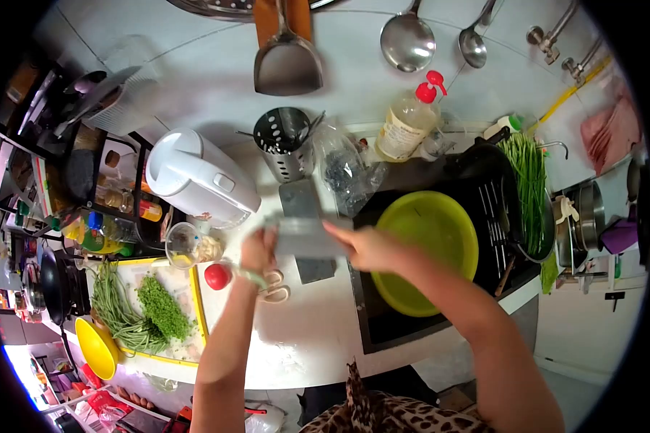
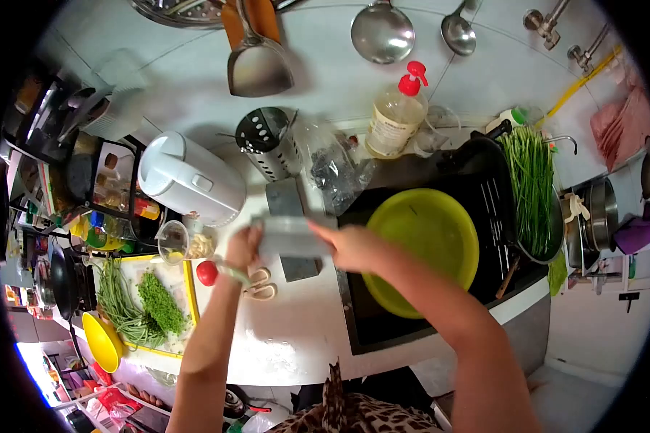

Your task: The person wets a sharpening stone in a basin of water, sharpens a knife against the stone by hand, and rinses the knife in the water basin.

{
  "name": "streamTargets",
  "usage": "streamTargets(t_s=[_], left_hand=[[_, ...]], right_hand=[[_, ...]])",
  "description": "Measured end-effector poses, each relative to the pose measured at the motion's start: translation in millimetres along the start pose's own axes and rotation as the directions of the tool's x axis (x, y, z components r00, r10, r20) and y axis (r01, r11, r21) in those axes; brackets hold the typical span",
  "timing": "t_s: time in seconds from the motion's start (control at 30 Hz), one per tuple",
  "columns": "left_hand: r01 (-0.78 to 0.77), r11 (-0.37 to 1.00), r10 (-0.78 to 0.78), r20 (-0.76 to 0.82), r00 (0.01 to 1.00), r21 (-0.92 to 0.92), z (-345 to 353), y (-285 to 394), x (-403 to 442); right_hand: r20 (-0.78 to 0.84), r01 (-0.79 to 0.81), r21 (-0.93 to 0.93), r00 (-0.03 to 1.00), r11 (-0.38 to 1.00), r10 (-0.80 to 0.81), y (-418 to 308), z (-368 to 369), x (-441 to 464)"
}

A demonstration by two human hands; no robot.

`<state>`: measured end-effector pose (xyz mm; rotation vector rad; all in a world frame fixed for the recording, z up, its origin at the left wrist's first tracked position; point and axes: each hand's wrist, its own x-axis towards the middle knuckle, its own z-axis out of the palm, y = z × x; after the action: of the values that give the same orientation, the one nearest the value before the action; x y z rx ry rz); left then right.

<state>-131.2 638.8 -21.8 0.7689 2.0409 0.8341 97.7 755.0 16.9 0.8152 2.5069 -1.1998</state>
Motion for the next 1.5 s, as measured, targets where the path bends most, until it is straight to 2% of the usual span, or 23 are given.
streamTargets(t_s=[0.07,0.1,0.17,0.2,0.23,0.27,0.3,0.37,0.43,0.5,0.53,0.6,0.63,0.7,0.77,0.83,1.0,1.1,1.17,1.23,1.3,1.43,1.5], left_hand=[[0.02,0.978,-0.027,-0.03,0.999,-0.21,24,-16,-58],[-0.078,0.997,0.078,-0.019,0.997,-0.028,36,-45,-78],[-0.099,0.98,0.077,-0.132,0.988,-0.17,48,-37,-92],[-0.314,0.947,0.297,-0.179,0.938,-0.073,43,-44,-67],[-0.307,0.95,0.295,-0.158,0.942,-0.057,29,-29,-39],[-0.301,0.953,0.293,-0.137,0.946,-0.04,15,-14,-10],[-0.054,0.994,0.051,-0.039,0.998,-0.094,2,9,6],[-0.033,0.999,0.033,0.004,0.999,-0.032,4,2,5],[0.002,0.99,0.008,0.071,0.997,-0.142,11,-6,-30],[0.031,0.997,-0.03,0.015,0.999,-0.074,38,-36,-79],[0.032,0.982,-0.028,0.026,0.999,-0.188,41,-21,-100],[0.07,0.984,-0.064,0.038,0.997,-0.165,34,-29,-70],[0.091,0.986,-0.084,0.054,0.995,-0.143,27,-26,-50],[-0.027,0.939,0.021,-0.022,1.0,-0.344,12,0,-12],[-0.022,0.974,0.01,-0.058,0.998,-0.224,-4,9,12],[0.109,0.952,-0.115,-0.005,0.993,-0.287,-6,6,1],[0.202,0.878,-0.167,0.119,0.979,-0.434,5,0,-62],[0.176,0.792,-0.104,0.155,0.982,-0.585,4,0,-81],[0.14,0.833,-0.12,0.072,0.99,-0.535,-1,1,-91],[0.155,0.834,-0.136,0.076,0.988,-0.529,-7,-2,-97],[0.121,0.822,-0.096,0.074,0.993,-0.556,-12,-6,-99],[0.108,0.82,-0.083,0.07,0.994,-0.562,-17,-4,-108],[0.125,0.818,-0.106,0.066,0.992,-0.562,-20,2,-114]], right_hand=[[0.151,-0.122,0.049,0.982,0.991,0.113,-3,22,-49],[0.159,-0.083,0.004,0.984,0.997,0.081,7,44,-68],[0.049,0.017,-0.083,0.999,0.996,-0.013,9,54,-78],[0.094,-0.072,-0.006,0.993,0.997,0.072,8,43,-63],[0.137,-0.158,0.063,0.979,0.985,0.148,-1,17,-37],[0.082,-0.097,0.026,0.992,0.995,0.094,5,5,-8],[-0.085,0.048,-0.037,0.995,0.998,-0.051,10,-1,11],[-0.077,0.059,-0.016,0.995,0.998,-0.06,9,-6,15],[0.041,0.01,0.066,0.999,0.998,-0.013,16,20,-19],[0.134,-0.04,-0.003,0.99,0.999,0.04,8,43,-71],[0.143,-0.039,0.0,0.989,0.999,0.039,3,40,-73],[0.178,-0.131,-0.025,0.975,0.991,0.133,-3,36,-71],[0.062,-0.053,0.135,0.997,0.989,0.045,4,32,-52],[-0.011,-0.079,-0.013,0.997,0.997,0.079,-2,8,-8],[-0.046,-0.026,0.011,0.999,1.0,0.027,0,-1,14],[0.0,-0.03,-0.071,1.0,0.997,0.03,-6,-2,6],[0.171,-0.013,0.172,0.985,0.985,-0.017,-14,17,-60],[-0.001,0.087,0.457,0.995,0.885,-0.098,20,26,-97],[-0.347,0.186,0.628,0.936,0.756,0.057,94,61,-94],[-0.233,-0.214,0.722,0.82,0.657,0.523,163,82,-96],[-0.209,-0.358,0.726,0.699,0.587,0.684,234,121,-87],[-0.238,-0.548,0.512,0.649,0.661,0.723,222,129,-83],[0.05,-0.479,0.797,0.66,0.369,0.749,210,125,-80]])
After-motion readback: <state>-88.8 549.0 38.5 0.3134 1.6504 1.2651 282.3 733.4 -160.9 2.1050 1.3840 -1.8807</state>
